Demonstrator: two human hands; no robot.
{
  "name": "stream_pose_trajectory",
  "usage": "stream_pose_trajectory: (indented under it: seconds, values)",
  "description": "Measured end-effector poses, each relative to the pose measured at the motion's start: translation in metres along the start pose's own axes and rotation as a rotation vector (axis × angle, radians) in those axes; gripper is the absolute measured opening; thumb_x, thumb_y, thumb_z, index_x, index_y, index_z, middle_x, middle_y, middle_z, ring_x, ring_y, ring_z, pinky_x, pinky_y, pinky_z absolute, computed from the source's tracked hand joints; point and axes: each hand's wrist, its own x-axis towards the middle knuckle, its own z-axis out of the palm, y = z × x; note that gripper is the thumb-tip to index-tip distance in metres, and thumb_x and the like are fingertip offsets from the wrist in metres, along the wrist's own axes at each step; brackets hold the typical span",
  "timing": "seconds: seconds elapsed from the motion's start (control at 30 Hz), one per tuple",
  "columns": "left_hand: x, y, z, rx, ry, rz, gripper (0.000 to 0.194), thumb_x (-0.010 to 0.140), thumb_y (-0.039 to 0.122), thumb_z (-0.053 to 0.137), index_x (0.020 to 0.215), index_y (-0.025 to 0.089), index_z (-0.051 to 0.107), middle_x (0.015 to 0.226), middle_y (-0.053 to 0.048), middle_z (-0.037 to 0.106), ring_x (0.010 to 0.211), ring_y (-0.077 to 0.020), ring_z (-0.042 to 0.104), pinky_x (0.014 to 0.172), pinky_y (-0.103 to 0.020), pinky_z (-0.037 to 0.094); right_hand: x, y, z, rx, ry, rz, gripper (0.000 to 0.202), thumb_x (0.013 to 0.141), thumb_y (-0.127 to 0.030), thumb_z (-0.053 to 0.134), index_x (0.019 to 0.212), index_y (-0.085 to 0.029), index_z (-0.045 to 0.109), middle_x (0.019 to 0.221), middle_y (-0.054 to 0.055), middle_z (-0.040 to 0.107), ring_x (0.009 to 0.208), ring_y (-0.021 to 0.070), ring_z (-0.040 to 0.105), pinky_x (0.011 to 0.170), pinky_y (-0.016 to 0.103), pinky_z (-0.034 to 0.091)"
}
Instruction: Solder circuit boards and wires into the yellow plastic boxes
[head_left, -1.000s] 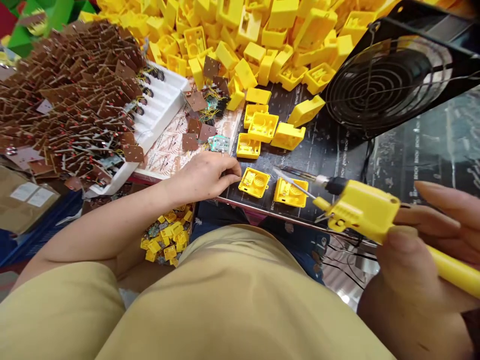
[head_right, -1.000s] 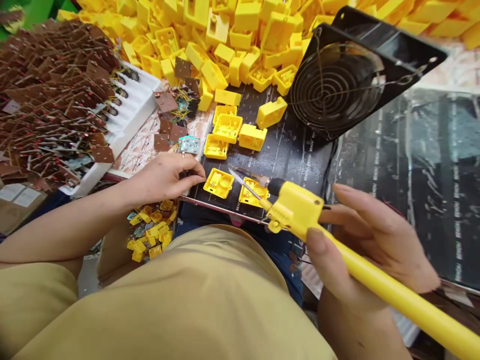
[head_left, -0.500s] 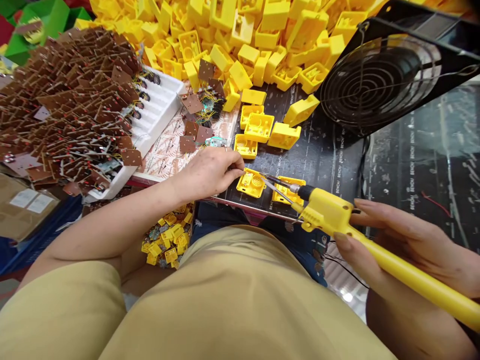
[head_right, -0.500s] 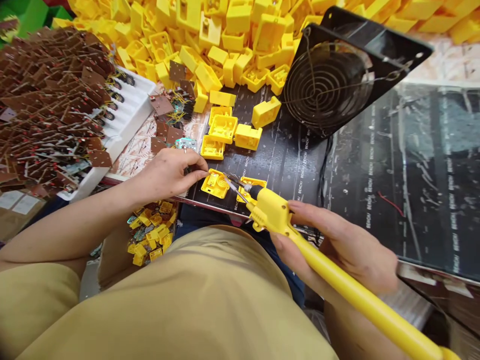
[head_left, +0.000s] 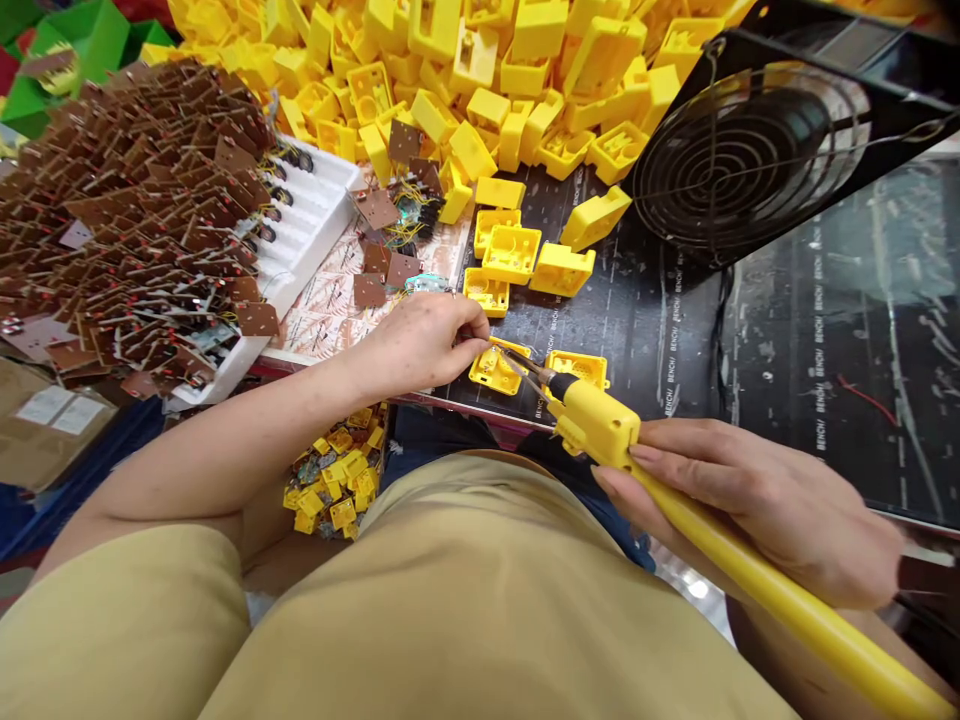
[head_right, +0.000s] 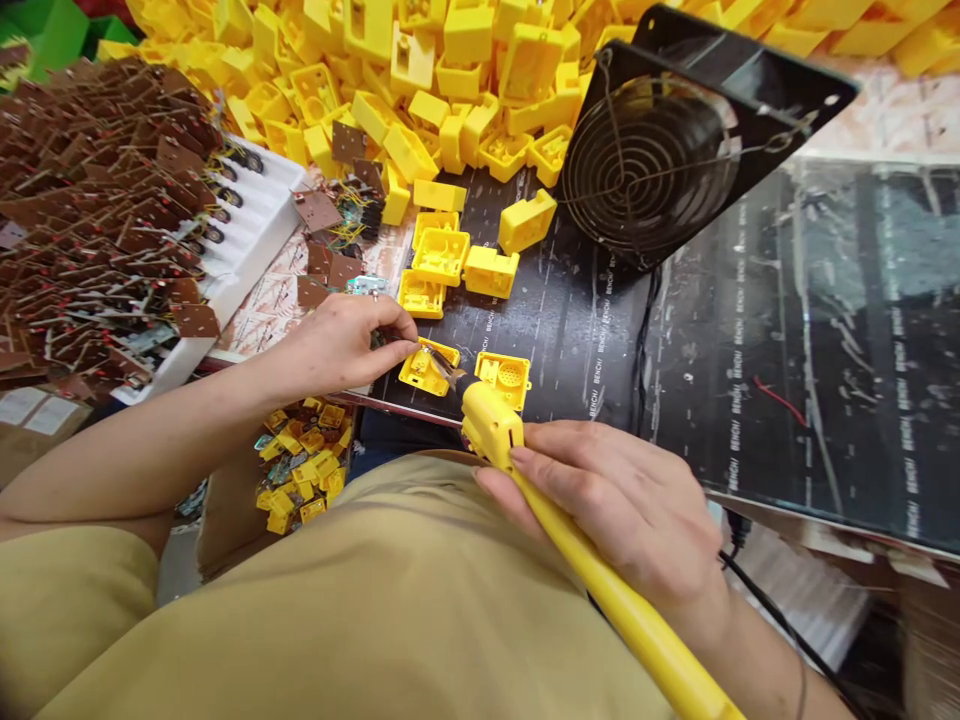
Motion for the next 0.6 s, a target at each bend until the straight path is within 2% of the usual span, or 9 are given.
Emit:
stream_pose_trajectory:
  seconds: [0.13, 0.27, 0.3, 0.47, 0.6]
  values:
    - [0.001, 0.001, 0.000, 0.027, 0.000, 0.004, 0.015, 0.085, 0.024, 0.061, 0.085, 0.016, 0.074, 0.078, -0.002, 0.072, 0.072, -0.0148, 0.063, 0.072, -0.027, 0.045, 0.016, -0.001, 0.000, -0.029, 0.044, -0.214, 0.022, 0.078, -0.007, 0.077, 0.094, -0.011, 0.063, 0.085, 0.007, 0.071, 0.081, 0.0126, 0.069, 0.078, 0.023, 0.059]
    - [0.001, 0.003, 0.000, 0.071, -0.005, 0.001, 0.017, 0.085, 0.024, 0.059, 0.085, 0.016, 0.074, 0.078, -0.003, 0.073, 0.074, -0.0166, 0.065, 0.072, -0.028, 0.046, 0.022, 0.000, -0.003, -0.089, 0.062, -0.382, 0.024, 0.074, -0.010, 0.081, 0.089, -0.010, 0.063, 0.083, 0.008, 0.071, 0.080, 0.0147, 0.069, 0.074, 0.025, 0.059]
    - [0.002, 0.003, 0.000, 0.076, -0.011, 0.000, 0.017, 0.085, 0.024, 0.059, 0.085, 0.016, 0.074, 0.079, -0.003, 0.073, 0.075, -0.0172, 0.065, 0.072, -0.029, 0.046, 0.021, -0.001, -0.005, -0.095, 0.051, -0.363, 0.024, 0.075, -0.011, 0.081, 0.090, -0.011, 0.063, 0.083, 0.007, 0.071, 0.081, 0.0144, 0.069, 0.075, 0.025, 0.059]
    - [0.003, 0.003, -0.001, 0.080, -0.034, 0.013, 0.018, 0.085, 0.026, 0.059, 0.087, 0.017, 0.075, 0.081, -0.004, 0.073, 0.079, -0.0193, 0.067, 0.073, -0.030, 0.047, 0.009, -0.006, -0.019, -0.085, 0.026, -0.071, 0.026, 0.080, -0.013, 0.077, 0.099, -0.020, 0.062, 0.086, 0.001, 0.069, 0.078, 0.0122, 0.068, 0.073, 0.025, 0.058]
    - [0.003, 0.002, -0.002, 0.094, -0.034, 0.025, 0.018, 0.085, 0.025, 0.058, 0.086, 0.018, 0.074, 0.080, -0.003, 0.072, 0.079, -0.0184, 0.066, 0.074, -0.030, 0.048, 0.009, -0.006, -0.019, -0.068, 0.053, -0.079, 0.010, 0.088, -0.016, 0.068, 0.092, -0.022, 0.061, 0.078, -0.001, 0.068, 0.071, 0.0112, 0.068, 0.068, 0.022, 0.057]
